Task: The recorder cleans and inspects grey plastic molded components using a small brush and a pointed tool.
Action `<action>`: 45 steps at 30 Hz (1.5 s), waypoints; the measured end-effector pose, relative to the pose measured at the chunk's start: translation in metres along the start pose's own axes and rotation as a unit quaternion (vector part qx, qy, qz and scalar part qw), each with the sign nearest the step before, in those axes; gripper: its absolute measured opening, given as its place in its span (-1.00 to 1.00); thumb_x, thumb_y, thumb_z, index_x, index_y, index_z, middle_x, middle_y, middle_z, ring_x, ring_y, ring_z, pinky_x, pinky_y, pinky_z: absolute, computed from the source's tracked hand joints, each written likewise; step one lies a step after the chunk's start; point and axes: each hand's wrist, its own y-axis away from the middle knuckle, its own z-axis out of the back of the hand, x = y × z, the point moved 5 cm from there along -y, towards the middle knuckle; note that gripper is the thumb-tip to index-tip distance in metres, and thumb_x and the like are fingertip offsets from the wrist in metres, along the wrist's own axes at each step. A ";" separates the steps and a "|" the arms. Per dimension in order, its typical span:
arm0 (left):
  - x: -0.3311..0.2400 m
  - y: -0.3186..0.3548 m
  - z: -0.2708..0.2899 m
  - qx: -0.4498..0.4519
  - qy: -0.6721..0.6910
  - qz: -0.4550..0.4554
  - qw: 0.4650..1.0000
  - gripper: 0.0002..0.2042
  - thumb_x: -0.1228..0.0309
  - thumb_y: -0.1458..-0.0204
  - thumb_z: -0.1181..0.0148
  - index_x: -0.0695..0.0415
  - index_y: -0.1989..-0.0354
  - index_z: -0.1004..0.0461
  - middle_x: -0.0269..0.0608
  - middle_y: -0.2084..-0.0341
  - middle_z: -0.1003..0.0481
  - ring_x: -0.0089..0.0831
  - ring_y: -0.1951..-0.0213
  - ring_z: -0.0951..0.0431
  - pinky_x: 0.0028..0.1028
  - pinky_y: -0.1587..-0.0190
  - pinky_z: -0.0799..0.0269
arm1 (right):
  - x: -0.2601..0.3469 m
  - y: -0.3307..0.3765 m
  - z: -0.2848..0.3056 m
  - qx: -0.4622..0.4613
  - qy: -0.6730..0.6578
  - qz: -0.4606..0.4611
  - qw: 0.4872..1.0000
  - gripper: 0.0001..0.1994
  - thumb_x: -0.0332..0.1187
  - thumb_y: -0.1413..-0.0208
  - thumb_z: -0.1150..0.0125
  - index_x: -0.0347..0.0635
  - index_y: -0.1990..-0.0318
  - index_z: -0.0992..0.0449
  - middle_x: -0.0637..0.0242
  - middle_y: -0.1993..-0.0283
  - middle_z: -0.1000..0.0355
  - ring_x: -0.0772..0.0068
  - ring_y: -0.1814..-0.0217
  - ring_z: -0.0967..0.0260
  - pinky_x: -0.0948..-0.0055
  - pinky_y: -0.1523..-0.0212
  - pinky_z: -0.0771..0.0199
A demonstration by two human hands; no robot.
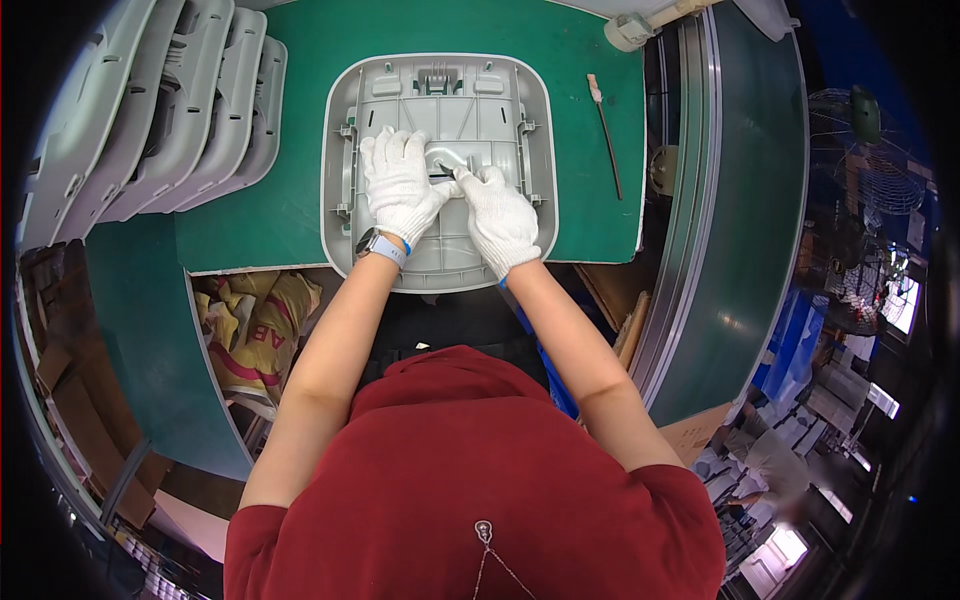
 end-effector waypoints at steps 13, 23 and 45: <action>0.009 -0.021 0.015 -0.040 0.042 -0.069 0.996 -0.70 0.31 0.10 -0.40 0.07 0.16 -0.60 -0.09 0.07 -0.52 0.01 -0.10 -0.48 -0.07 -0.16 -0.39 | -0.122 0.047 0.057 -0.253 -0.164 -0.205 0.931 -0.57 -0.50 -0.25 -0.12 -0.10 -0.28 -0.49 0.04 -0.09 -0.48 -0.01 -0.15 -0.46 0.19 -0.21 -0.45; -0.010 -0.032 0.038 -0.054 0.028 -0.109 0.992 -0.69 0.37 0.00 -0.33 0.09 0.05 -0.57 -0.01 0.01 -0.50 0.07 -0.15 -0.44 -0.04 -0.17 -0.39 | -0.213 -0.032 0.058 -0.199 0.075 -0.157 0.964 -0.51 -0.24 -0.18 -0.22 -0.09 -0.27 -0.43 0.09 -0.15 -0.46 -0.08 -0.18 -0.36 0.03 -0.20 -0.38; -0.026 -0.020 0.002 -0.080 -0.032 -0.116 0.990 -0.66 0.33 -0.02 -0.29 -0.02 -0.02 -0.55 -0.06 -0.06 -0.44 0.08 -0.21 -0.41 0.03 -0.25 -0.30 | -0.155 -0.048 0.076 -0.063 -0.167 0.097 0.979 -0.83 -0.40 -0.32 -0.13 -0.06 0.04 -0.62 0.05 0.19 -0.55 -0.11 0.13 -0.55 0.14 0.13 -0.60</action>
